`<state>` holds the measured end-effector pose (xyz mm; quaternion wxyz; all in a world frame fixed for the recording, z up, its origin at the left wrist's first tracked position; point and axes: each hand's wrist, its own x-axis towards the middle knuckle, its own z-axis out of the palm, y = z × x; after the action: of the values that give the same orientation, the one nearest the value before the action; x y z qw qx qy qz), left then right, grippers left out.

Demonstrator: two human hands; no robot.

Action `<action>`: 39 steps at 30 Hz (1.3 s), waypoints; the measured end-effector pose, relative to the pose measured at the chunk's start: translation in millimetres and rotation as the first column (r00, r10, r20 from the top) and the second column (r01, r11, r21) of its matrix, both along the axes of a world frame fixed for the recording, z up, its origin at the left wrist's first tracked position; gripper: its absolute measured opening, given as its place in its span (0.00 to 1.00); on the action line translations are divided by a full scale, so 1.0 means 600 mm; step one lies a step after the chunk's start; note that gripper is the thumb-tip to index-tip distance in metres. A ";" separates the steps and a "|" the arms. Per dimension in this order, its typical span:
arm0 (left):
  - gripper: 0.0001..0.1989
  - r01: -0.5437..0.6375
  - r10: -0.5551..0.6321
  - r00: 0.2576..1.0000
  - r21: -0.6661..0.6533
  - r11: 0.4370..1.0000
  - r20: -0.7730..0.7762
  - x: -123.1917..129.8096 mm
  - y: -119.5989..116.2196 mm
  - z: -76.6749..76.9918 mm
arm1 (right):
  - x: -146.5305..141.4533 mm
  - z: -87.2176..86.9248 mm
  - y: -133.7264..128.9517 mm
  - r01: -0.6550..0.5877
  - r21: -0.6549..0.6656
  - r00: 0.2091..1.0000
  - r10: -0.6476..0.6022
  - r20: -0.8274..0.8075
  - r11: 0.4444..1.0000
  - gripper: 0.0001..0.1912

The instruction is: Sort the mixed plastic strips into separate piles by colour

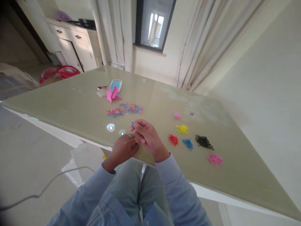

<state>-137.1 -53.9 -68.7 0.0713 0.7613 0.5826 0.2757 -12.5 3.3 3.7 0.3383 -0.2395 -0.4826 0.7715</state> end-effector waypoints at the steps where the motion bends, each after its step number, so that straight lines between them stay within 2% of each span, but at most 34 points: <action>1: 0.07 0.010 -0.010 1.000 0.005 1.000 0.006 0.000 -0.001 0.001 | 0.015 0.002 -0.009 0.042 -0.029 0.999 -0.042 -0.009 0.999 0.13; 6: 0.09 -0.002 0.000 0.999 0.034 0.999 0.036 0.001 -0.001 0.001 | 0.078 0.001 -0.051 0.183 -0.115 0.981 -0.189 -0.041 0.976 0.14; 13: 0.12 -0.012 0.012 1.000 0.052 0.999 0.006 0.002 0.001 -0.003 | 0.120 -0.015 -0.082 0.248 -0.170 0.960 -0.266 -0.091 0.954 0.12; 19: 0.12 -0.039 0.040 0.999 0.061 0.997 -0.015 0.002 0.001 -0.007 | 0.146 -0.028 -0.099 0.325 -0.178 0.939 -0.339 -0.055 0.929 0.13; 23: 0.13 -0.041 0.044 0.999 0.089 0.995 -0.029 -0.001 0.001 -0.013 | 0.174 -0.041 -0.103 0.442 -0.135 0.892 -0.450 -0.034 0.887 0.12; 25: 0.13 -0.042 0.045 0.999 0.103 0.994 -0.023 -0.002 0.001 -0.015 | 0.193 -0.049 -0.098 0.533 -0.060 0.846 -0.532 0.032 0.844 0.12; 27: 0.12 -0.041 0.043 0.999 0.111 0.993 -0.018 -0.003 0.001 -0.017 | 0.216 -0.056 -0.089 0.620 0.077 0.767 -0.624 0.151 0.781 0.14; 31: 0.13 -0.035 0.037 0.999 0.105 0.994 -0.020 -0.003 0.001 -0.018 | 0.265 -0.069 -0.070 0.689 0.395 0.496 -0.793 0.354 0.607 0.19; 34: 0.13 -0.042 0.045 0.999 0.102 0.994 -0.029 -0.003 0.001 -0.017 | 0.295 -0.076 -0.058 0.692 0.530 0.323 -0.867 0.379 0.490 0.22; 37: 0.14 -0.046 0.051 0.998 0.111 0.993 -0.039 -0.003 0.001 -0.017 | 0.318 -0.085 -0.046 0.683 0.594 0.242 -0.900 0.363 0.424 0.24; 39: 0.14 -0.044 0.049 0.998 0.113 0.993 -0.044 -0.003 0.001 -0.018 | 0.329 -0.092 -0.036 0.668 0.609 0.231 -0.897 0.377 0.428 0.26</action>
<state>-139.0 -53.1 -79.3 0.0087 0.7565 0.5852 0.2918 184.7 -18.3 -51.2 0.5212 -0.6476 -0.4929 0.2569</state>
